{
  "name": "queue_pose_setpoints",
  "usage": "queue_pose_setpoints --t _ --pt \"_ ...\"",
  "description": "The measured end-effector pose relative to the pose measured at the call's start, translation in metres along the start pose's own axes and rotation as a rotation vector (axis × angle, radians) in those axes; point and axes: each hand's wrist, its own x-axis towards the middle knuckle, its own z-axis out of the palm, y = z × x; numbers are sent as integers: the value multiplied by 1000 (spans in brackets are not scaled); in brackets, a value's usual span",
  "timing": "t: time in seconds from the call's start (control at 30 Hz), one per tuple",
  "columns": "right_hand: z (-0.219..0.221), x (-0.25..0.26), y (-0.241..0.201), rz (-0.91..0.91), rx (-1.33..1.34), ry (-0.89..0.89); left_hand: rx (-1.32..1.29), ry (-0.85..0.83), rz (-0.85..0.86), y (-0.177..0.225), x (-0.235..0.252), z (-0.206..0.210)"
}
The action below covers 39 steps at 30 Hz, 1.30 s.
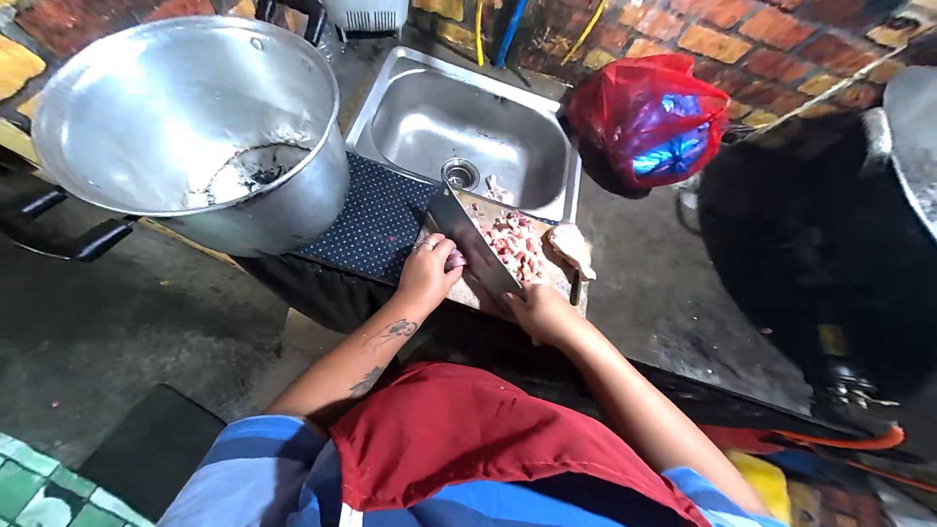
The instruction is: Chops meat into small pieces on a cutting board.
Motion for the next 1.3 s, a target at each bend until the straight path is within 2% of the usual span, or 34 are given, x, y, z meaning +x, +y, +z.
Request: queue_pose_setpoints --t 0.13,0.2,0.33,0.4,0.47,0.5,0.53,0.6,0.63,0.7,0.87,1.03,1.13,1.3 --pt "1 16 -14 -37 14 137 -32 -121 3 1 -1 -11" --pt "-8 8 -32 -84 9 240 -80 -132 -24 2 -4 -20" --pt "-31 -36 -45 -475 87 750 -121 12 33 -9 -17 -20" --pt "-41 -56 -50 -654 209 933 -157 47 67 -15 -19 -14" --pt "-38 -58 -53 -760 283 1017 -188 60 70 -18 -18 -9" --pt "-29 -51 -50 -703 260 975 -179 55 68 -19 -17 -8" --pt "-14 -41 -45 -565 194 850 -159 37 54 -18 -17 -8" --pt "13 -13 -40 -198 47 354 -151 33 27 -15 -17 -10" --pt "20 0 -38 -80 -11 164 -158 29 31 -14 -19 -10" --pt "13 12 -41 -13 -86 13 -171 29 18 -13 -13 -12" --pt "9 12 -48 1 -125 -7 -106 -111 -94 -7 -9 -24" --pt "11 59 -60 -67 -77 68 -7 -201 -116 -1 3 -28" --pt "9 63 -51 -101 7 69 6 -151 -56 -1 3 -23" --pt "-1 34 -15 -73 116 -49 -33 8 92 -8 1 -6"
